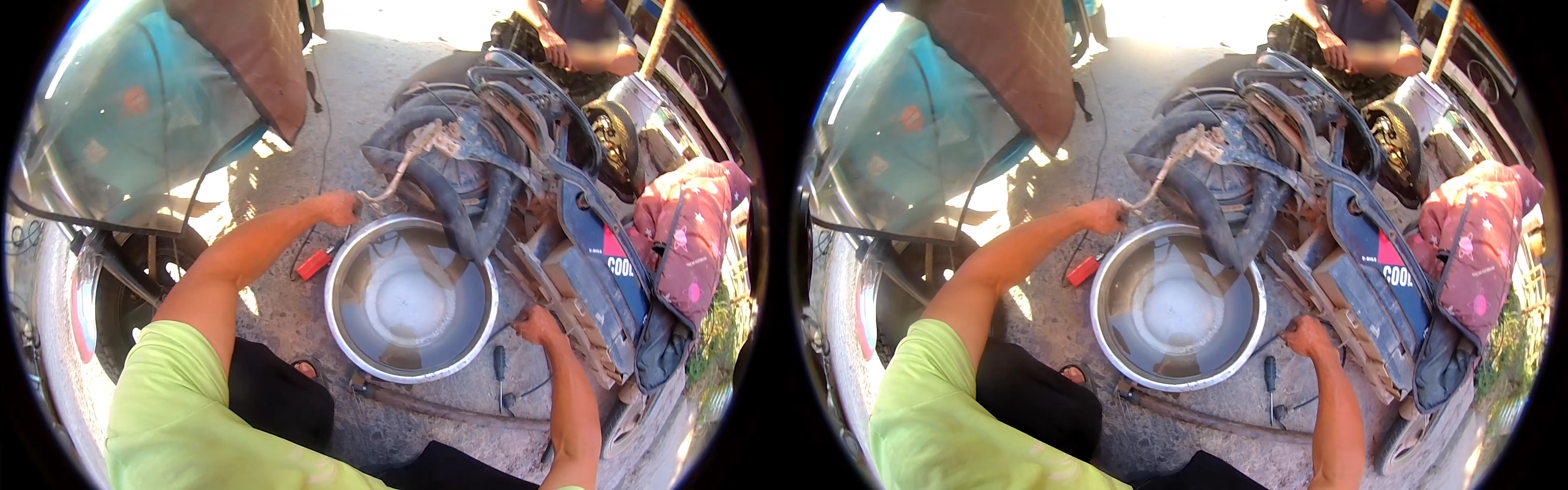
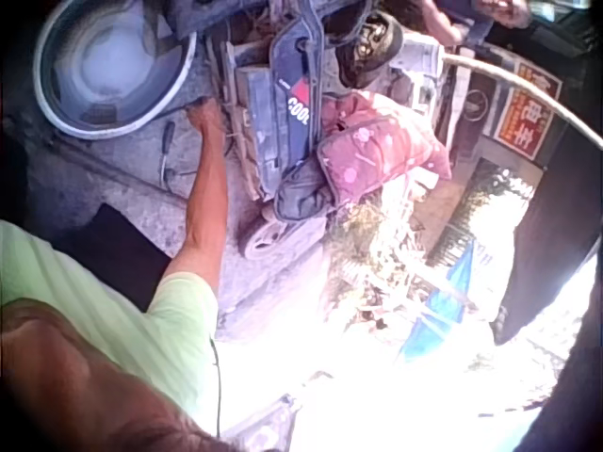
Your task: The person uses a handheld electric grinder to smooth the surface of a motorcycle inner tube held over a metal bowl. After grinding, the person inspects the tube by hand and places it on the motorcycle frame.
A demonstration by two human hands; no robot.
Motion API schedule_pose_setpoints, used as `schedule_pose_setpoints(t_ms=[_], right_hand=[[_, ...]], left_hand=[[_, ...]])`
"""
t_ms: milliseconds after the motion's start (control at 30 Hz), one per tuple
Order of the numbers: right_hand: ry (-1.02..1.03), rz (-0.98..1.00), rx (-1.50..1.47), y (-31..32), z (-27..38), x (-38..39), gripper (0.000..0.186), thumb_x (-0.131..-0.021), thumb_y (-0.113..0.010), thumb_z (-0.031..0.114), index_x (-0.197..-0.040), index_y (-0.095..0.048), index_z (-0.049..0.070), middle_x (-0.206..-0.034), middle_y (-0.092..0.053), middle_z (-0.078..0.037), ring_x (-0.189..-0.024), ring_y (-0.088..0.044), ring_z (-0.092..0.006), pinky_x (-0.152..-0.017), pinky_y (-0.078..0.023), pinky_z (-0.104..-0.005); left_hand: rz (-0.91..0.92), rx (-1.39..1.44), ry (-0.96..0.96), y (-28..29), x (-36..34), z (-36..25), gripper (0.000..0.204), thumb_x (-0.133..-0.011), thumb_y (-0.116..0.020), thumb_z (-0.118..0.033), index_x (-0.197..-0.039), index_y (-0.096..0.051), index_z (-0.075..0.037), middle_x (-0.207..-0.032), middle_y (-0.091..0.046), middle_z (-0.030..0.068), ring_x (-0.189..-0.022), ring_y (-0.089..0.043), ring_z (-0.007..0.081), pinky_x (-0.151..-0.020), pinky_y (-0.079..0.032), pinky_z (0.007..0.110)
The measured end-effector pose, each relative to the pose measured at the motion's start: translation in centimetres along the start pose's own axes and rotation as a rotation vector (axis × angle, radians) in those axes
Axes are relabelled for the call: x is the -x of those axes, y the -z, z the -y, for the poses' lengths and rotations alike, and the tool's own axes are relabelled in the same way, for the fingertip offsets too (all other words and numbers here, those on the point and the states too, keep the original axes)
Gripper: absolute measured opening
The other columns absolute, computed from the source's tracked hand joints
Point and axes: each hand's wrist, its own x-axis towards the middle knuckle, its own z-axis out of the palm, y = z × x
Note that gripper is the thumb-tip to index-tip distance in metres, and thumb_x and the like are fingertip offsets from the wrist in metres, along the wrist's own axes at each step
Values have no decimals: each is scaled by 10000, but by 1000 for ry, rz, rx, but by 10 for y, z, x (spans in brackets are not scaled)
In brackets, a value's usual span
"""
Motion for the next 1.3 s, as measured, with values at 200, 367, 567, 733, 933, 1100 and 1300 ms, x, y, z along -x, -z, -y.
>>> schedule_pose_setpoints(t_ms=[200,367,567,733,933,1100,1300], right_hand=[[12,-116,-32,-8,-11,4,280,-815,-738,304,-812,-808,33,-800,-779,-153,-822,-765,-315,-822,-590,-411],[-11,-93,20,-6,-5,1,276,-837,-750,297,-865,-826,33,-824,-791,-147,-845,-771,-302,-854,-590,-405],[10,-84,-4,-7,-6,-3,274,-853,-754,289,-920,-838,37,-830,-796,-132,-834,-778,-277,-849,-594,-393],[50,-102,67,-10,-11,-13,276,-867,-745,283,-905,-831,23,-792,-790,-119,-799,-772,-263,-822,-594,-385],[14,-48,-6,-4,0,-9,260,-853,-752,294,-925,-839,60,-873,-796,-141,-897,-766,-316,-878,-590,-416],[-24,6,-50,3,8,-5,262,-853,-761,319,-928,-845,83,-874,-799,-134,-926,-766,-337,-887,-583,-435],[7,-65,-42,-1,6,0,286,-874,-746,278,-894,-822,4,-790,-786,-124,-780,-770,-263,-784,-593,-392]], left_hand=[[28,-31,59,14,1,-20,410,-827,-667,-314,-1116,-765,-40,-1094,-765,240,-1031,-734,426,-898,-582,522],[28,7,82,4,2,-18,363,-854,-698,-335,-1071,-763,-51,-1053,-767,220,-984,-735,416,-849,-577,517],[54,41,73,8,7,-18,403,-829,-672,-280,-1149,-767,-54,-1105,-767,231,-1037,-738,404,-889,-582,515],[66,-4,77,10,9,-15,416,-829,-679,-284,-1157,-762,-42,-1113,-765,237,-1051,-735,409,-896,-581,517],[48,-52,45,5,8,-10,379,-857,-669,-305,-1131,-749,-55,-1087,-758,237,-1022,-729,419,-871,-571,522],[43,27,47,2,9,-7,409,-834,-697,-330,-1118,-770,-45,-1083,-763,242,-1033,-730,430,-888,-579,528],[69,-44,59,4,2,-11,439,-830,-708,-353,-1146,-764,-54,-1113,-763,232,-1058,-726,428,-909,-582,521]])
